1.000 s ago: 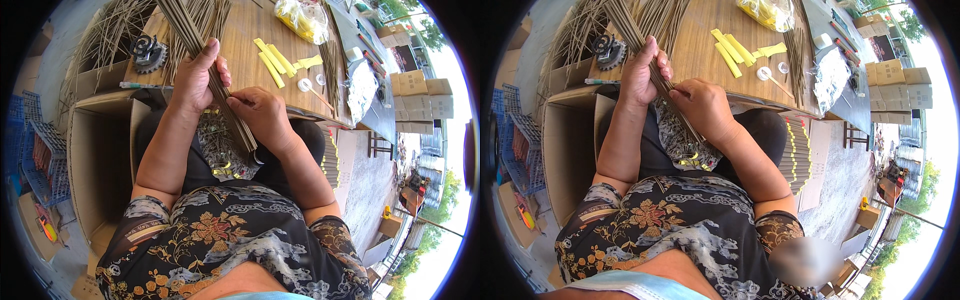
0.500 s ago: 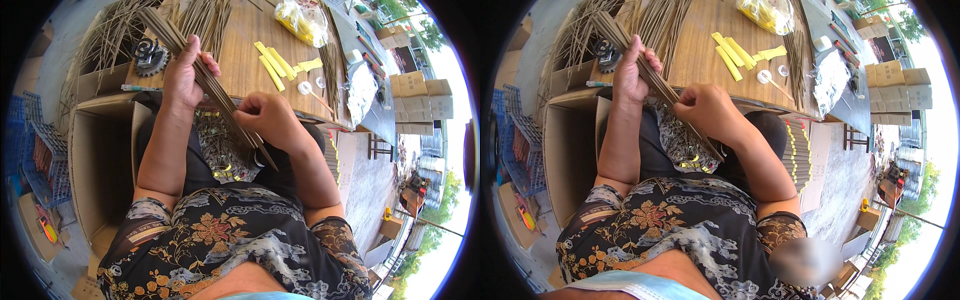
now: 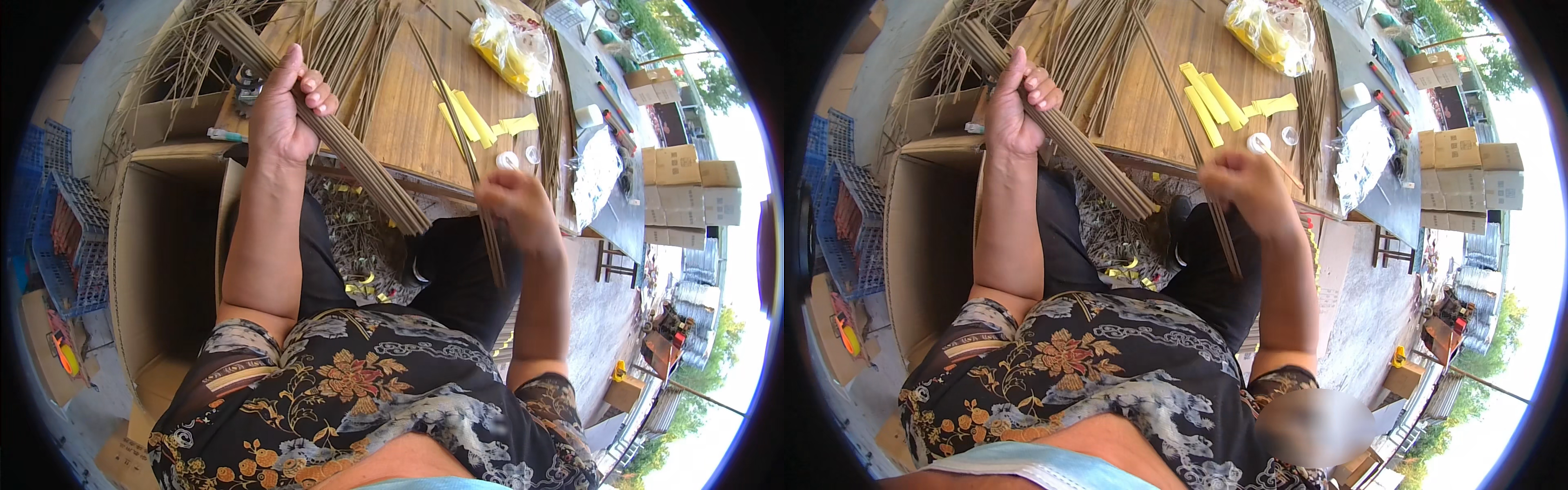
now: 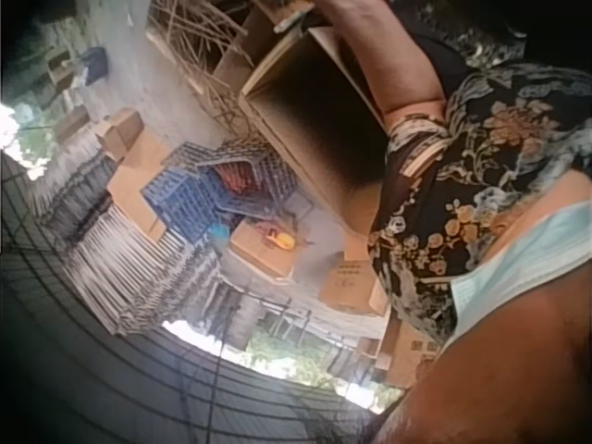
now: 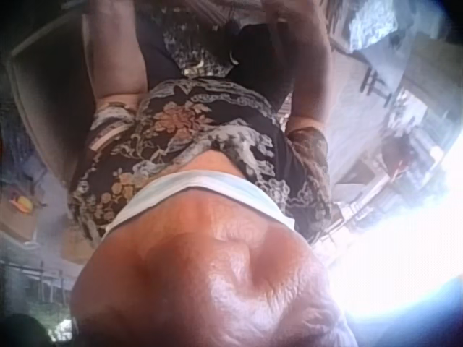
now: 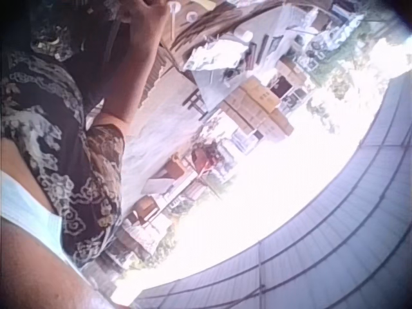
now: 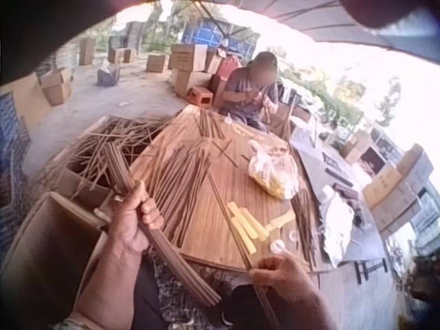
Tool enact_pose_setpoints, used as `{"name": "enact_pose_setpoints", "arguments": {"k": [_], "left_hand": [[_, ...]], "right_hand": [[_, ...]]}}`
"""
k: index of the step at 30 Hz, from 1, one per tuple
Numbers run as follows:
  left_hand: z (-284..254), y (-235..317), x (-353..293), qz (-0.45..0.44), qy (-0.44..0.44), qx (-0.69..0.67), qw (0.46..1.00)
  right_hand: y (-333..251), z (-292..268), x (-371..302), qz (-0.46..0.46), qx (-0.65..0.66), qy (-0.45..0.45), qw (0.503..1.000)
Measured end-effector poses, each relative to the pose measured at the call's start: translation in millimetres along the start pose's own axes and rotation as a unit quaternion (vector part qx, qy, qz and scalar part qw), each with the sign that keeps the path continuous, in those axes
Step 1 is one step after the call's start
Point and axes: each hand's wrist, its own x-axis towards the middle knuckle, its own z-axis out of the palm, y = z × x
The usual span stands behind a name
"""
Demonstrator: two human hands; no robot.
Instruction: The person gathers thin wooden sticks into a bundle, aligns them, and wraps the bundle with yellow tape. They use a small stick to apply adhesive to the tape to secure it around the sticks.
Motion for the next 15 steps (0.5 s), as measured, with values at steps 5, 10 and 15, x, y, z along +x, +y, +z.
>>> {"name": "enact_pose_setpoints", "arguments": {"k": [5,10,15], "left_hand": [[7.0,-12.6,0.4,-0.072,-0.030,-0.007,0.997],[7.3,-14.5,-0.5,-0.079,-0.032,0.013,0.996],[15.8,-21.3,-9.0,-0.005,0.070,0.114,0.991]], "right_hand": [[23.2,20.1,138.5,-0.020,0.095,-0.038,0.995],[0.3,47.2,192.5,-0.039,0.047,0.028,0.998],[-17.4,67.4,103.7,-0.189,0.025,-0.014,0.982]]}}
